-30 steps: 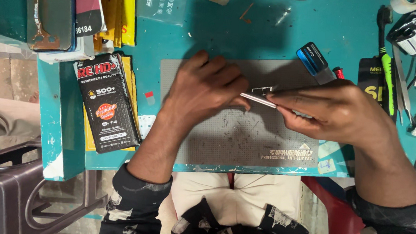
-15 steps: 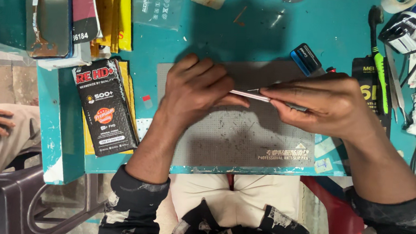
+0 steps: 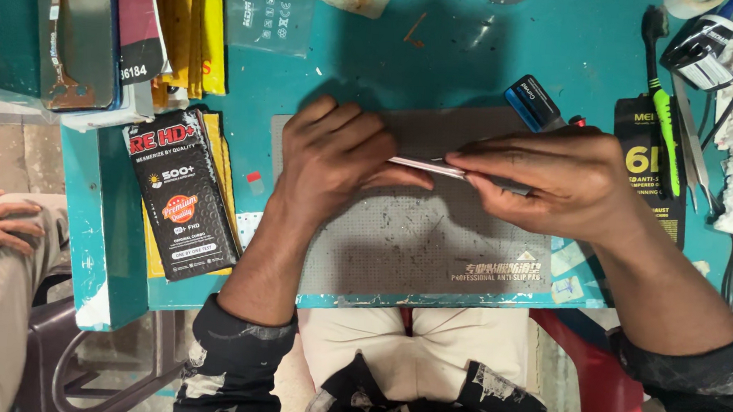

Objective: The person uses a prying tool to separate the smartphone screen from the frame and then uses a screwdriver to remove screws from the internal chassis. The screen is set aside, and the person continues to unscrew components inside the phone.

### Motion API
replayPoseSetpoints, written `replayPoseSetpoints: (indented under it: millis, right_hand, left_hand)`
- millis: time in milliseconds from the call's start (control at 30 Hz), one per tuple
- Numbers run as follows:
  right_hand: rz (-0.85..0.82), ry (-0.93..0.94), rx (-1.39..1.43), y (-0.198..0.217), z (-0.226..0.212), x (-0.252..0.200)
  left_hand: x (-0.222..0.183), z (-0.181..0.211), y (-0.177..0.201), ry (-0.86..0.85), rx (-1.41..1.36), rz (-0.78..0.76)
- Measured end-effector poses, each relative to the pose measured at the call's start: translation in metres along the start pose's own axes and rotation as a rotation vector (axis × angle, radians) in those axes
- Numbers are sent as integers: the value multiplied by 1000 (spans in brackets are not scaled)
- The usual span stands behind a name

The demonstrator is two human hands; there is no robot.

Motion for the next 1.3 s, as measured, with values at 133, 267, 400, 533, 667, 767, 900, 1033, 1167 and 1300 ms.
replayPoseSetpoints:
  millis: [133,267,400,533,667,767,900,1033,1167,1300]
  right_hand:
    - [26,12,7,-1,-1,-1]
    - [22,-23,17,-2,0,-1]
    - [39,-79,-11,-2,-1,-3]
    - [57,-92,-9,-2,-3,-5]
    - [100,-109,-68,-4,-4,-7]
    - [114,-95,-95,-5,-4,-9]
    - [77,-86,-80,-6,-1,-9]
    - [45,-98,-51,-7,1,-10]
    - [7,-97,-33,-9,4,-11]
    - [-46,-100,14,-13,4,-13]
  left_hand:
    - [0,0,0,10,-4,-19]
    - [0,0,-1,1,6,-16]
    - [1,0,-2,-18,2,11]
    - [-2,1,-3,-15,5,12]
    - [-2,1,-3,-19,19,12]
    - [-3,4,-2,-15,30,3]
    - [0,6,0,-22,26,-31]
    - [3,9,2,-40,45,-60]
    - [3,10,4,-59,83,-138]
    - [2,10,4,-83,92,-211]
Point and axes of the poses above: each hand's wrist, its own x-axis towards the middle knuckle, its own y-axis out of the back of the hand, z = x × y, the point moved 3 cm from there along x, towards the middle knuckle, and after that the axes turned 1 degree about z, right-handed, at the moved point
